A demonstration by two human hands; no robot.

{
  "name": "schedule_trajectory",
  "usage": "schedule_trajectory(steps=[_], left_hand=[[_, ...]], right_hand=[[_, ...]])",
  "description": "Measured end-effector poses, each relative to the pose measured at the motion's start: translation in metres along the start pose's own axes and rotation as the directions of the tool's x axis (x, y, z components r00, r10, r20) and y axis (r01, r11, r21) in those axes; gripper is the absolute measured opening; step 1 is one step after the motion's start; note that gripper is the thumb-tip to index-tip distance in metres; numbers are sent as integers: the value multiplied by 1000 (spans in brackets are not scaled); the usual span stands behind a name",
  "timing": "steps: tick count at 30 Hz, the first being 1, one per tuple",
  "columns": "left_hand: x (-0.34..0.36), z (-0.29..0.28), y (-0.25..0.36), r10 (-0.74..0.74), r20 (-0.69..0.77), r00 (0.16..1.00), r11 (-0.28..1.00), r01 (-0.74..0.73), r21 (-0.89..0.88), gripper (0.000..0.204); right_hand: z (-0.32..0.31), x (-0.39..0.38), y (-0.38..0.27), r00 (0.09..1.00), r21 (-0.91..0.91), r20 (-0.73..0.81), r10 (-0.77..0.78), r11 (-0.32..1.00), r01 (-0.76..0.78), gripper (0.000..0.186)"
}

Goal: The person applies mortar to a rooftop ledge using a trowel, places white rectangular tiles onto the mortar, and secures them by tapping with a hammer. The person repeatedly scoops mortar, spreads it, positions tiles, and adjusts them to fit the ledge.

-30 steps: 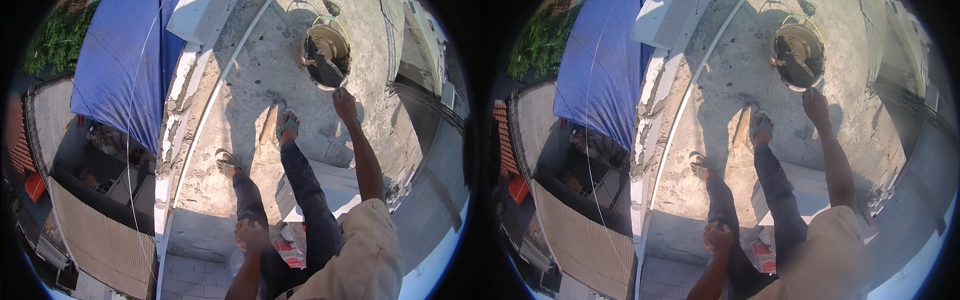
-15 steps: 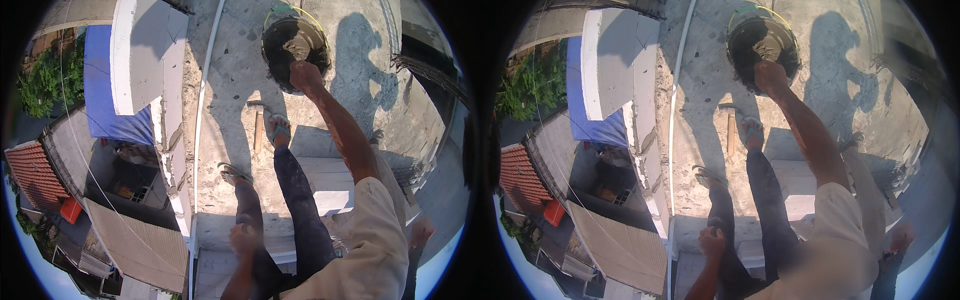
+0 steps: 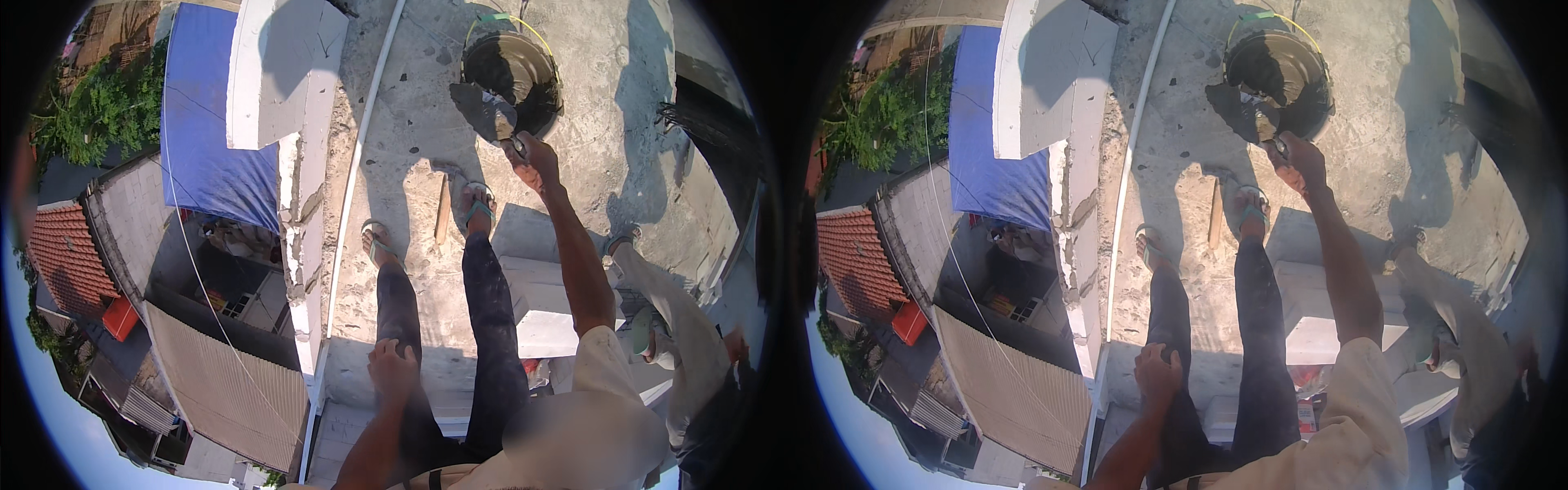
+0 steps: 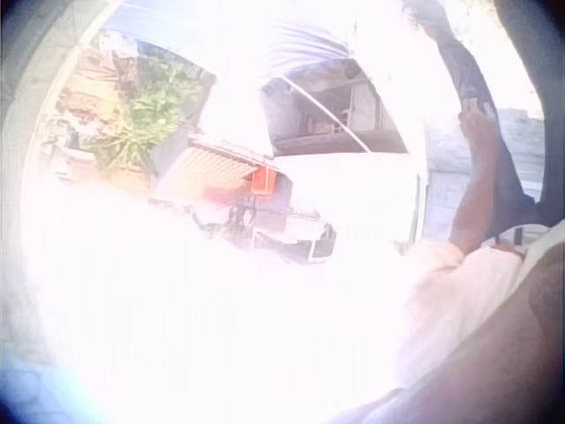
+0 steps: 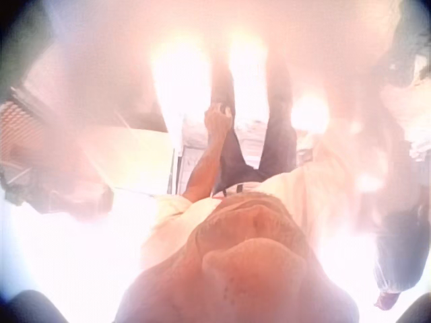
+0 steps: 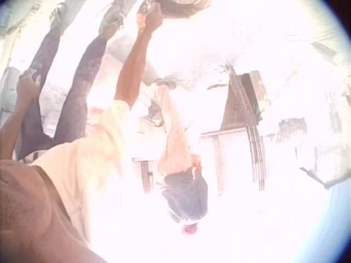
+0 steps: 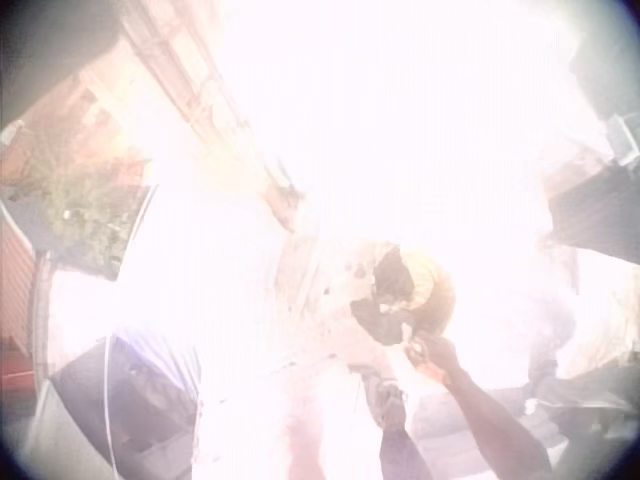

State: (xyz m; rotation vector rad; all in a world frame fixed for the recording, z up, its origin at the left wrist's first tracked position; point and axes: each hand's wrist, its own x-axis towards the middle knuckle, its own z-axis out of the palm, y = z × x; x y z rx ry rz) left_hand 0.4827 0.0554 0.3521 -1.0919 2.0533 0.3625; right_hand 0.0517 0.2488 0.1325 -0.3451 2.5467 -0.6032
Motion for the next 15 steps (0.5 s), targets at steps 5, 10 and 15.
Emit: schedule_trajectory(steps=[5,10,15], left_hand=[[11,-15,-30,-50,42,998,995,54,-87,37],[15,-15,-57,-78,48,996,978,86,-189,39],[15,-3,-78,-97,36,995,943,104,-317,38]], right_hand=[[14,-39,-141,967,131,-43,-251,958,254,27],[81,-51,-234,938,183,89,-335,931,315,31],[127,-6,-298,914,83,263,-309,951,298,38]])
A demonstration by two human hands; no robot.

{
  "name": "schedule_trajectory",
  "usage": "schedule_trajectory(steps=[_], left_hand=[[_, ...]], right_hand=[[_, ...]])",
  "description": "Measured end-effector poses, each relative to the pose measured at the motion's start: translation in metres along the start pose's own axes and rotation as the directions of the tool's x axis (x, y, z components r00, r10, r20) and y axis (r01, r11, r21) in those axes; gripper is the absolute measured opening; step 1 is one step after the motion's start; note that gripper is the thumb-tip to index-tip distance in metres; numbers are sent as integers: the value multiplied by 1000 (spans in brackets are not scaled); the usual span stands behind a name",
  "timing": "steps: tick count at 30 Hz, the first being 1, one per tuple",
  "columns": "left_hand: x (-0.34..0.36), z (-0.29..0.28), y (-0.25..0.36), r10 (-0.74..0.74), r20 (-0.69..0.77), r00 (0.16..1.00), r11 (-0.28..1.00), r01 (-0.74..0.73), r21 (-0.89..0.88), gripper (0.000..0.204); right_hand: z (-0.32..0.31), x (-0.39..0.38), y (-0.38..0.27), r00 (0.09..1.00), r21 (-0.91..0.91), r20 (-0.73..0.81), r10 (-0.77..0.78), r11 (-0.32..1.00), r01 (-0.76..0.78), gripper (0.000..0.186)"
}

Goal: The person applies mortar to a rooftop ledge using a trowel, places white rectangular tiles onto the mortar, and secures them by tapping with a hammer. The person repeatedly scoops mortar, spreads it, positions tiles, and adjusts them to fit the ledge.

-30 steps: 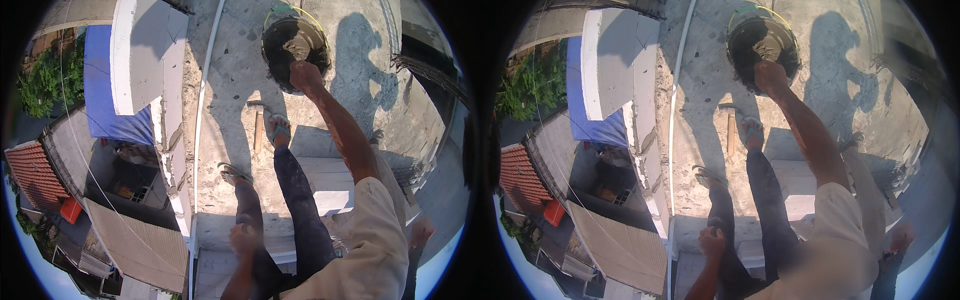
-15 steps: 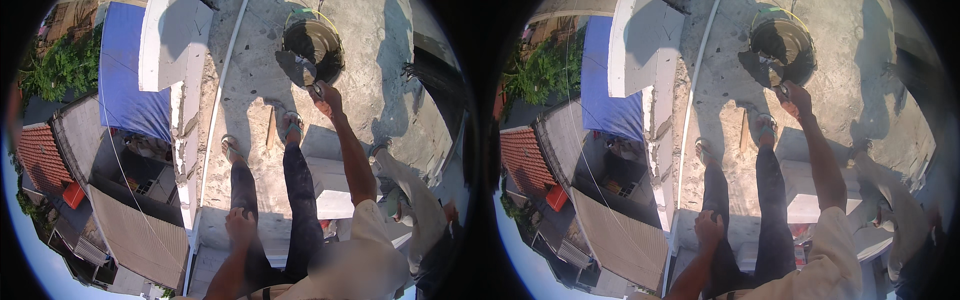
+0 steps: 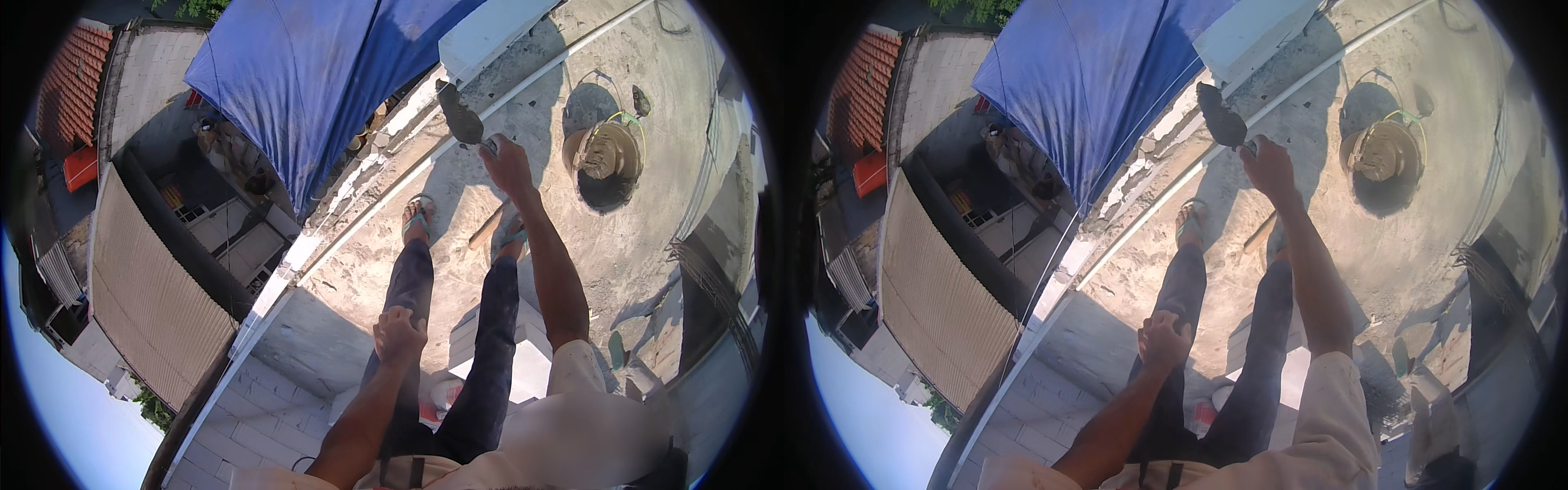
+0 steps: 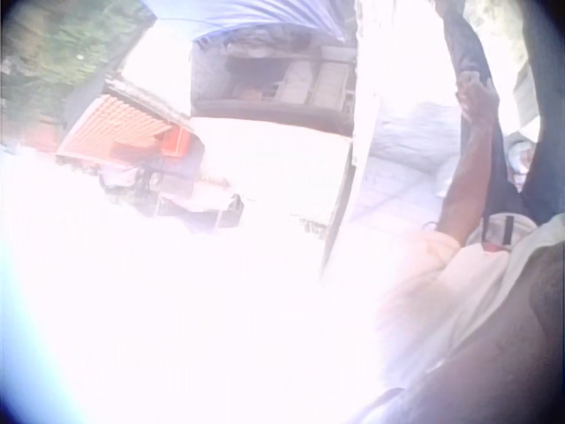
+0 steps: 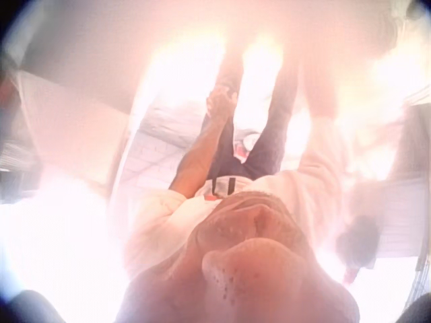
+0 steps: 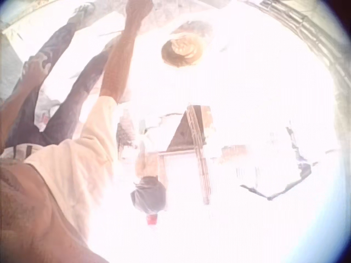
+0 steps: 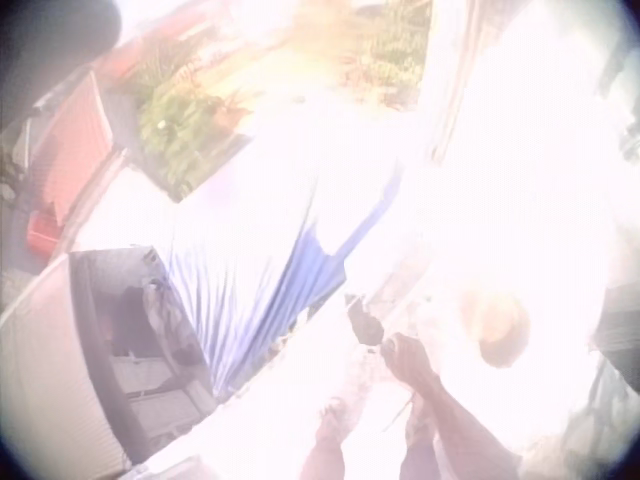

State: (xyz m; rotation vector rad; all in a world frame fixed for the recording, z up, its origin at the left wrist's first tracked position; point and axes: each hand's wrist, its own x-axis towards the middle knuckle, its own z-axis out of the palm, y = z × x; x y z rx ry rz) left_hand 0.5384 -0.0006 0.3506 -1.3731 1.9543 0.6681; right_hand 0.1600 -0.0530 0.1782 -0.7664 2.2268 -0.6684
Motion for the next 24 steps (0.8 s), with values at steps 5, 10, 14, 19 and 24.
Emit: schedule_trajectory(steps=[5,10,14,19,24], left_hand=[[-1,5,-13,-36,61,997,999,37,-22,40],[-2,15,-22,-26,13,1000,999,27,-30,40],[-3,16,-20,-17,-5,1000,1000,17,-15,40],[-2,13,-18,-23,9,1000,999,23,-28,39],[-1,17,-17,11,-54,999,999,-12,-33,33]], right_hand=[[-6,64,-5,999,-201,-32,-28,979,21,45],[-51,58,-38,965,166,191,181,963,-213,35],[-92,42,-60,968,325,203,148,922,-209,32],[-129,22,-71,971,438,220,93,880,-183,29],[-114,43,-41,924,465,378,63,850,-248,28]])
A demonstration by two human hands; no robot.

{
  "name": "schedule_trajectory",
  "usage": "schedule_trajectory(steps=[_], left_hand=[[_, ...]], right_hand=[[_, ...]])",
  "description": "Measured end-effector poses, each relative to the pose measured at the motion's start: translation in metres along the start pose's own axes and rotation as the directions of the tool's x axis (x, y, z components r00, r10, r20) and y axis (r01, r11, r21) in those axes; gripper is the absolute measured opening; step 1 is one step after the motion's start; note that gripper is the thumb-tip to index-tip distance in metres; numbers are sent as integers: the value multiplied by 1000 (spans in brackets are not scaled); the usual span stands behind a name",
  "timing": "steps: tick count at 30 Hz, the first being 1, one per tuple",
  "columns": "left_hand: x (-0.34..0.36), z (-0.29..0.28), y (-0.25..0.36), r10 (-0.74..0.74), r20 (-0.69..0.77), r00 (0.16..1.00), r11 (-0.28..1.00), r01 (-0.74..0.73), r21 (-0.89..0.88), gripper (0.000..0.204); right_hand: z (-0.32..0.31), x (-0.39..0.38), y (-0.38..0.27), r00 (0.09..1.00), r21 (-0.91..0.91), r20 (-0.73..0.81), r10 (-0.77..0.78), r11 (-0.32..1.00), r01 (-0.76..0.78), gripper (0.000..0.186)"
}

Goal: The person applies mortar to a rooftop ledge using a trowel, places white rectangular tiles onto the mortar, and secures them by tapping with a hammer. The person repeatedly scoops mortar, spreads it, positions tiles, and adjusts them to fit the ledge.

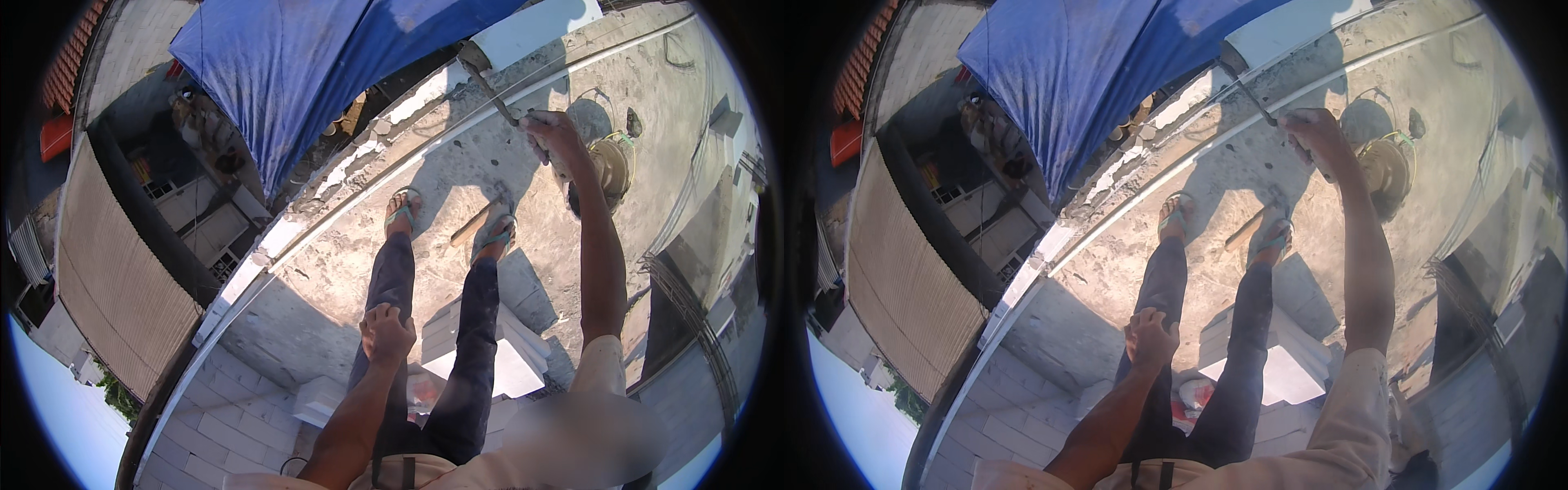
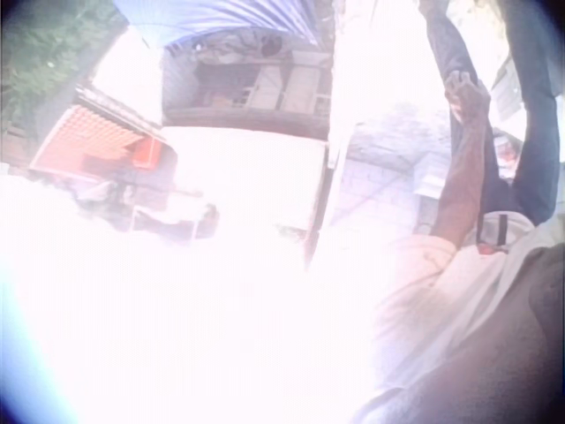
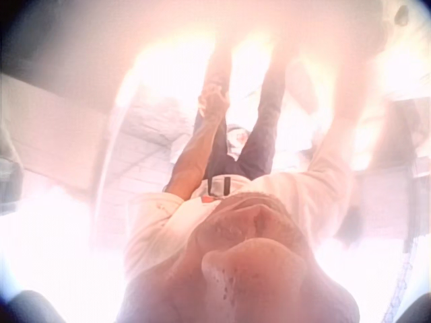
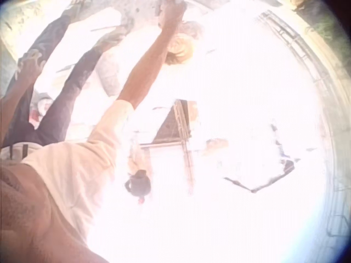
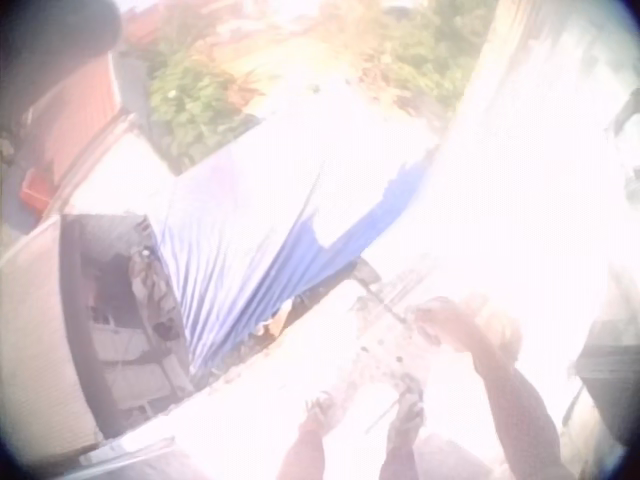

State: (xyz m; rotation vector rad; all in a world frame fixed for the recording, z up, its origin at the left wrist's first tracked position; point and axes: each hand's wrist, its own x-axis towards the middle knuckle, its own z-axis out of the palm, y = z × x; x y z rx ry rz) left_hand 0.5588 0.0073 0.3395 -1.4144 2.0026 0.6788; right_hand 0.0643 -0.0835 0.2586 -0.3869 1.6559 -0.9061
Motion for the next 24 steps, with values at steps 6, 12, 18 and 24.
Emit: schedule_trajectory(steps=[6,12,18,24], left_hand=[[2,-3,10,-16,47,999,999,14,47,36],[3,2,18,-32,59,998,993,25,114,35],[17,-15,43,7,150,989,974,-41,221,35],[35,-31,40,218,108,970,914,-242,327,31]], right_hand=[[-68,4,-15,1000,-99,5,-20,995,21,30],[-74,-126,119,935,306,-311,169,949,-70,26],[-128,-169,234,710,7,-622,329,910,-415,29],[-53,-255,298,602,37,-781,167,974,-221,55]])
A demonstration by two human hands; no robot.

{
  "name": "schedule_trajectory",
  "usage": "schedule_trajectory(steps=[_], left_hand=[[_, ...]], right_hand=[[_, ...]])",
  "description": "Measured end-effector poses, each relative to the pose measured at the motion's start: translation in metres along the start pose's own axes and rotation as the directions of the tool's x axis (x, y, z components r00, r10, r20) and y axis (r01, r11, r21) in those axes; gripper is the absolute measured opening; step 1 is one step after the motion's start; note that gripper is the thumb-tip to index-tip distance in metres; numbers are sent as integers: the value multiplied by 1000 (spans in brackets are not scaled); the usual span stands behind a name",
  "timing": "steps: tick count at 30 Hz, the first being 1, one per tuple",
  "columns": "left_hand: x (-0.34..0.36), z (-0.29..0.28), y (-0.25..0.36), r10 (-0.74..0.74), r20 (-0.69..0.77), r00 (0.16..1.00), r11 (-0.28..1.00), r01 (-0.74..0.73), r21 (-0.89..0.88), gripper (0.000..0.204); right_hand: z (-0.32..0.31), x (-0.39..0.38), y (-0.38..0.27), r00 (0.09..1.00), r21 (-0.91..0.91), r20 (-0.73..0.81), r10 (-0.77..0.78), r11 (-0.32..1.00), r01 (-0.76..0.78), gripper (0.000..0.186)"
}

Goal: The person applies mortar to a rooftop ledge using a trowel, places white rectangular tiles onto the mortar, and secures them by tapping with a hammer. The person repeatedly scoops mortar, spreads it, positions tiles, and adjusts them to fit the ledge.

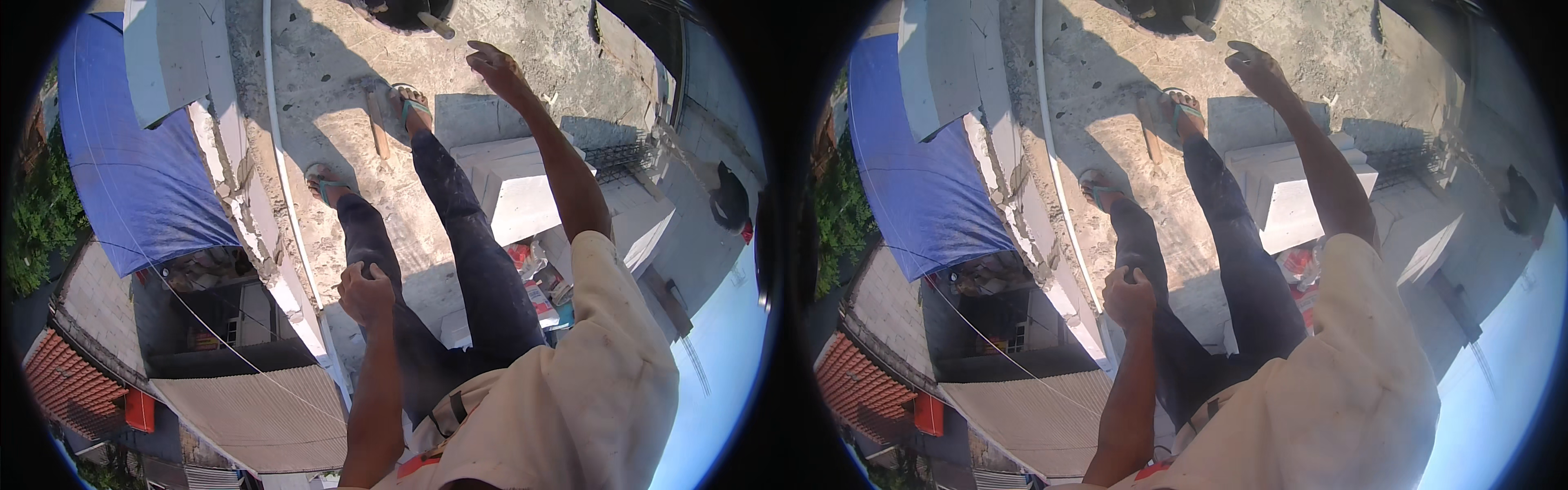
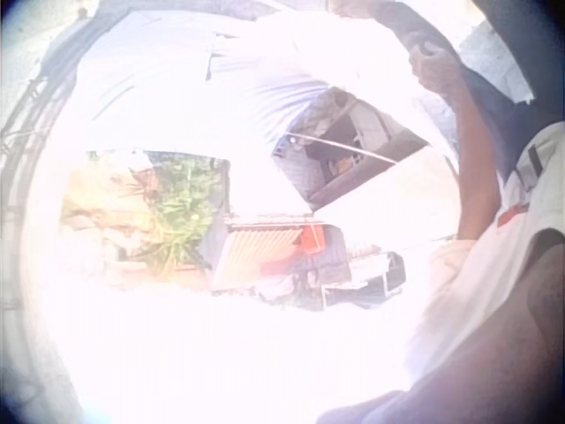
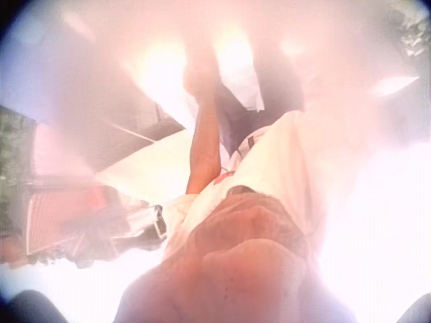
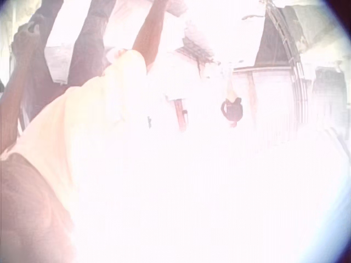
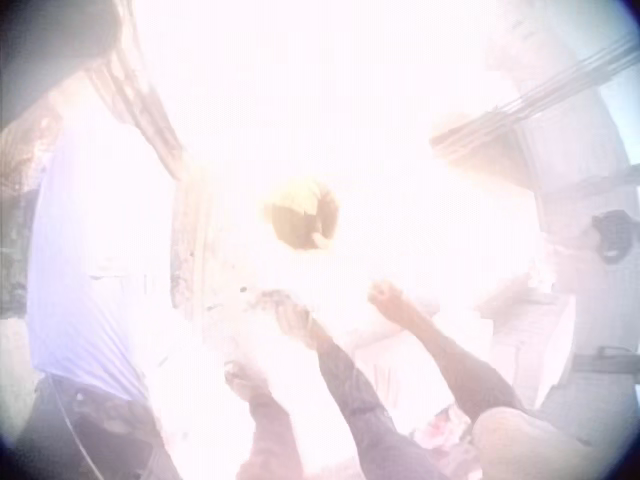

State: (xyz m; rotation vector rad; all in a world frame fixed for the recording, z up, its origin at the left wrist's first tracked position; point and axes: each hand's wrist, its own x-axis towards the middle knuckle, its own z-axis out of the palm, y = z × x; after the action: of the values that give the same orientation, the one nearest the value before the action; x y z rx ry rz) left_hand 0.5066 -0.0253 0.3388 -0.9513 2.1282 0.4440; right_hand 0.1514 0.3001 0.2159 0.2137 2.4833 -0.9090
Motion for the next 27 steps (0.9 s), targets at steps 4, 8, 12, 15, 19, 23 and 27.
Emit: schedule_trajectory(steps=[4,8,12,15,19,23,27], left_hand=[[4,-15,-16,200,-10,980,979,-199,47,33],[1,-10,-14,335,71,939,930,-342,135,38],[-22,11,-16,348,94,933,892,-360,272,39],[-35,29,-12,396,148,906,832,-422,359,41],[-41,75,21,523,200,829,763,-559,323,47],[-10,175,101,786,228,575,603,-794,-76,61],[-4,282,258,844,333,420,487,-861,-147,91]], right_hand=[[5,-210,79,942,-94,88,325,944,-317,54],[76,-436,170,786,-28,188,589,803,-595,49],[109,-535,194,423,152,391,817,396,-905,52],[107,-554,235,279,355,373,885,142,-924,53],[77,-512,309,298,638,178,938,120,-761,73],[33,-467,379,360,857,-11,933,195,-478,100],[30,-426,398,446,913,-101,889,261,-314,100]])
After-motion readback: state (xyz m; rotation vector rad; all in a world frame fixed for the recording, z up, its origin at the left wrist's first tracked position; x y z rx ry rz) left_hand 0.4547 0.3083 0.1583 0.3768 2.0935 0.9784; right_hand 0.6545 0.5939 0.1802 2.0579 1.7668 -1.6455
